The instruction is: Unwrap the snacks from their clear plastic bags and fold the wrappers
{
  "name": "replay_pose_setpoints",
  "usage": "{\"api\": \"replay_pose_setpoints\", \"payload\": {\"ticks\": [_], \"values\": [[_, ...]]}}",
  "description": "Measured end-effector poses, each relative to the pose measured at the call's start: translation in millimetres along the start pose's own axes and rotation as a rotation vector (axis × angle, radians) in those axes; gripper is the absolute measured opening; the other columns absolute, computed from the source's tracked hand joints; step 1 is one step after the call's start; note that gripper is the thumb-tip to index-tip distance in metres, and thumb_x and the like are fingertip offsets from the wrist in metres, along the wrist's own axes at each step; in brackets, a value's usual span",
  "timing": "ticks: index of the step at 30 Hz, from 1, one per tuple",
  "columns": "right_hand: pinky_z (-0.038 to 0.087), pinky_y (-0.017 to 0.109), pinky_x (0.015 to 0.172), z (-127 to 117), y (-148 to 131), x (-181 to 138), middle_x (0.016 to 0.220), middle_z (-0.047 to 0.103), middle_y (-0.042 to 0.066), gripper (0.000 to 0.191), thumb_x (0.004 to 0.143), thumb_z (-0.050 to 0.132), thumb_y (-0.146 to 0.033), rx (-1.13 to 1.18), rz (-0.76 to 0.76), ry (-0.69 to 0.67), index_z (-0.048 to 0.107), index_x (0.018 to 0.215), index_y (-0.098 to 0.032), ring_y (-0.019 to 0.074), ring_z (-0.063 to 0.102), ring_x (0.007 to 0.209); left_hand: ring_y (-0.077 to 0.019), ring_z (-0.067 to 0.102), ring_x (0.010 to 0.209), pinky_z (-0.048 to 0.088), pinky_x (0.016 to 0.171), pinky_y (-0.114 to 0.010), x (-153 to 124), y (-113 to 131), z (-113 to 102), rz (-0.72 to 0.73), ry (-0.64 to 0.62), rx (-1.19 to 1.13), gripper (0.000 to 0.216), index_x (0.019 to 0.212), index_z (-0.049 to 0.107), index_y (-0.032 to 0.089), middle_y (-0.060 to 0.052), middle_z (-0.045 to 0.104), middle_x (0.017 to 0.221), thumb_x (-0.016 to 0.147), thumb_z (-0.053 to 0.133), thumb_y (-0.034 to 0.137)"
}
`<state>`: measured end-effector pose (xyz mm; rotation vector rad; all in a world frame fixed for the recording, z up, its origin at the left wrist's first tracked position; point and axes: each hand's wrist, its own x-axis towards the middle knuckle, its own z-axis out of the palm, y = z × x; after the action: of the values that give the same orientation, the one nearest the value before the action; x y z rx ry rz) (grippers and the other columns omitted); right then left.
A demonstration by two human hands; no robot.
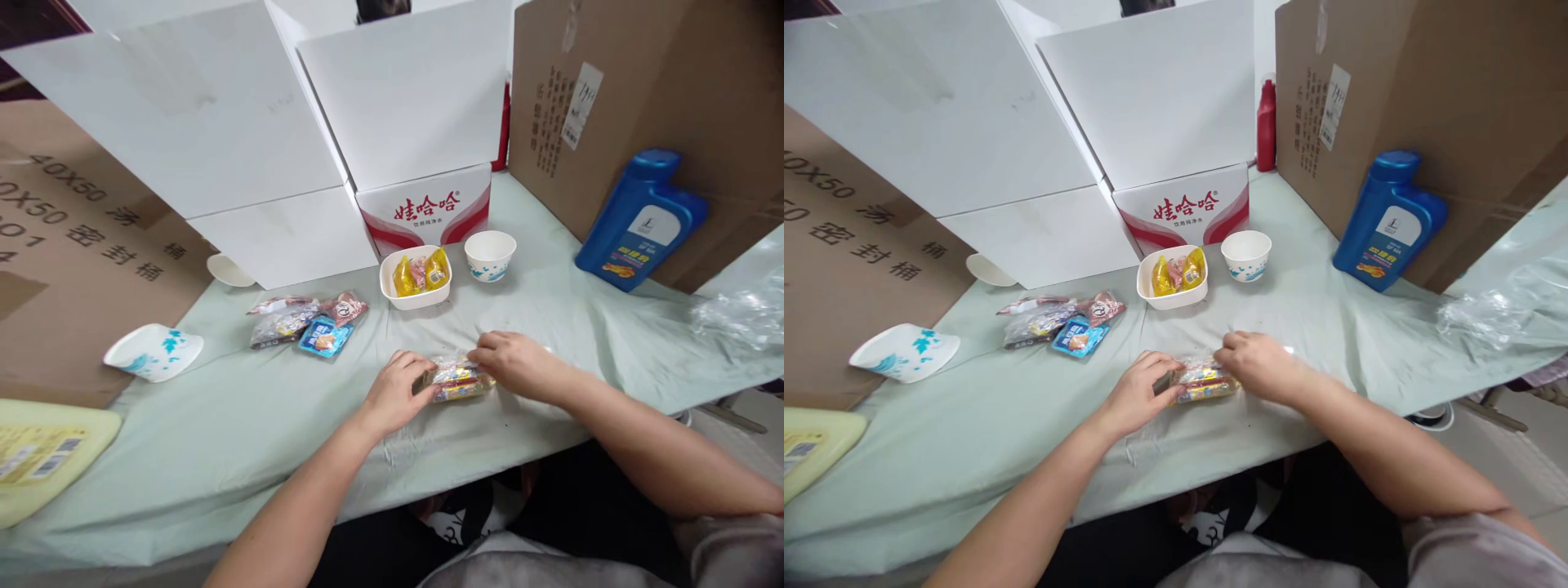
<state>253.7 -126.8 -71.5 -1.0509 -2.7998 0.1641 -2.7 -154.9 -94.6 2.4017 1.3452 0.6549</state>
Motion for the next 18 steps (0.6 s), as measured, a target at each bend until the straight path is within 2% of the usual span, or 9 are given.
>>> {"api": "replay_pose_setpoints", "payload": {"ticks": [2, 5, 7, 9, 11, 12, 13, 15, 18], "values": [[0.045, 0.029, 0.071, -10, 27, -11, 0.096, 0.066, 0.008, 0.024, 0.094, 0.049, -0.02, 0.034, 0.112, -0.053, 0.069, 0.106, -0.021, 0.0193, 0.063, 0.084, -0.0217, 0.061, 0.097, 0.053, 0.086, -0.037, -2, -2, -1, -0.008, 0.026, -0.02, 0.018, 0.1, 0.069, 0.021, -0.006, 0.066, 0.099, 0.083, 0.066, 0.026], [0.047, 0.031, 0.07, -16, 60, -21, 0.094, 0.068, 0.008, 0.022, 0.09, 0.052, -0.019, -0.051, 0.36, -0.172, 0.071, 0.101, -0.022, 0.0214, 0.065, 0.082, -0.0201, 0.062, 0.095, 0.053, 0.086, -0.036, -3, -4, 0, -0.017, 0.111, -0.067, 0.013, 0.094, 0.069, 0.021, -0.006, 0.066, 0.1, 0.087, 0.059, 0.025], [0.048, 0.035, 0.077, -13, 66, -20, 0.097, 0.069, 0.011, 0.019, 0.089, 0.055, -0.02, -0.108, 0.446, -0.133, 0.071, 0.099, -0.02, 0.0261, 0.065, 0.091, -0.0215, 0.062, 0.101, 0.053, 0.09, -0.038, -2, -3, 3, -0.022, 0.162, -0.104, 0.019, 0.104, 0.066, 0.021, -0.008, 0.066, 0.107, 0.087, 0.059, 0.027], [0.047, 0.04, 0.087, -8, 57, -14, 0.108, 0.067, 0.013, 0.023, 0.091, 0.056, -0.028, -0.04, 0.392, 0.022, 0.069, 0.107, -0.018, 0.0287, 0.061, 0.104, -0.0256, 0.058, 0.114, 0.05, 0.096, -0.043, 2, 0, 10, -0.02, 0.145, -0.141, 0.046, 0.125, 0.056, 0.021, -0.011, 0.062, 0.122, 0.083, 0.067, 0.034], [0.048, 0.038, 0.089, -2, 39, -6, 0.116, 0.065, 0.013, 0.037, 0.09, 0.059, -0.038, 0.156, 0.26, 0.117, 0.061, 0.121, -0.018, 0.0256, 0.061, 0.104, -0.0284, 0.055, 0.12, 0.047, 0.1, -0.047, 5, 4, 18, -0.008, 0.095, -0.182, 0.072, 0.138, 0.045, 0.021, -0.013, 0.06, 0.128, 0.075, 0.075, 0.04], [0.049, 0.035, 0.085, 0, 29, -3, 0.116, 0.064, 0.012, 0.044, 0.088, 0.062, -0.04, 0.254, 0.194, 0.104, 0.058, 0.126, -0.018, 0.0234, 0.063, 0.098, -0.0281, 0.056, 0.118, 0.046, 0.1, -0.047, 7, 5, 20, -0.001, 0.083, -0.206, 0.071, 0.137, 0.047, 0.021, -0.013, 0.062, 0.125, 0.075, 0.075, 0.04], [0.05, 0.033, 0.081, 2, 21, 0, 0.113, 0.065, 0.011, 0.046, 0.085, 0.065, -0.04, 0.321, 0.142, 0.072, 0.058, 0.126, -0.018, 0.0215, 0.064, 0.092, -0.0267, 0.059, 0.114, 0.047, 0.1, -0.046, 9, 5, 22, -0.001, 0.09, -0.234, 0.059, 0.131, 0.053, 0.021, -0.011, 0.065, 0.118, 0.078, 0.072, 0.038], [0.05, 0.03, 0.072, 2, 11, 2, 0.104, 0.066, 0.009, 0.034, 0.083, 0.067, -0.03, 0.373, 0.098, 0.037, 0.063, 0.114, -0.018, 0.0184, 0.064, 0.08, -0.0226, 0.064, 0.101, 0.05, 0.094, -0.041, 10, 2, 19, -0.045, 0.164, -0.317, 0.028, 0.11, 0.066, 0.02, -0.009, 0.069, 0.102, 0.085, 0.062, 0.034], [0.047, 0.027, 0.066, -2, 15, -2, 0.094, 0.065, 0.006, 0.014, 0.084, 0.058, -0.019, 0.444, 0.174, 0.181, 0.066, 0.096, -0.019, 0.0145, 0.06, 0.071, -0.0191, 0.066, 0.087, 0.054, 0.081, -0.033, 8, -12, 1, -0.211, 0.3, -0.513, 0.022, 0.095, 0.068, 0.018, -0.007, 0.071, 0.092, 0.084, 0.062, 0.036]]}}
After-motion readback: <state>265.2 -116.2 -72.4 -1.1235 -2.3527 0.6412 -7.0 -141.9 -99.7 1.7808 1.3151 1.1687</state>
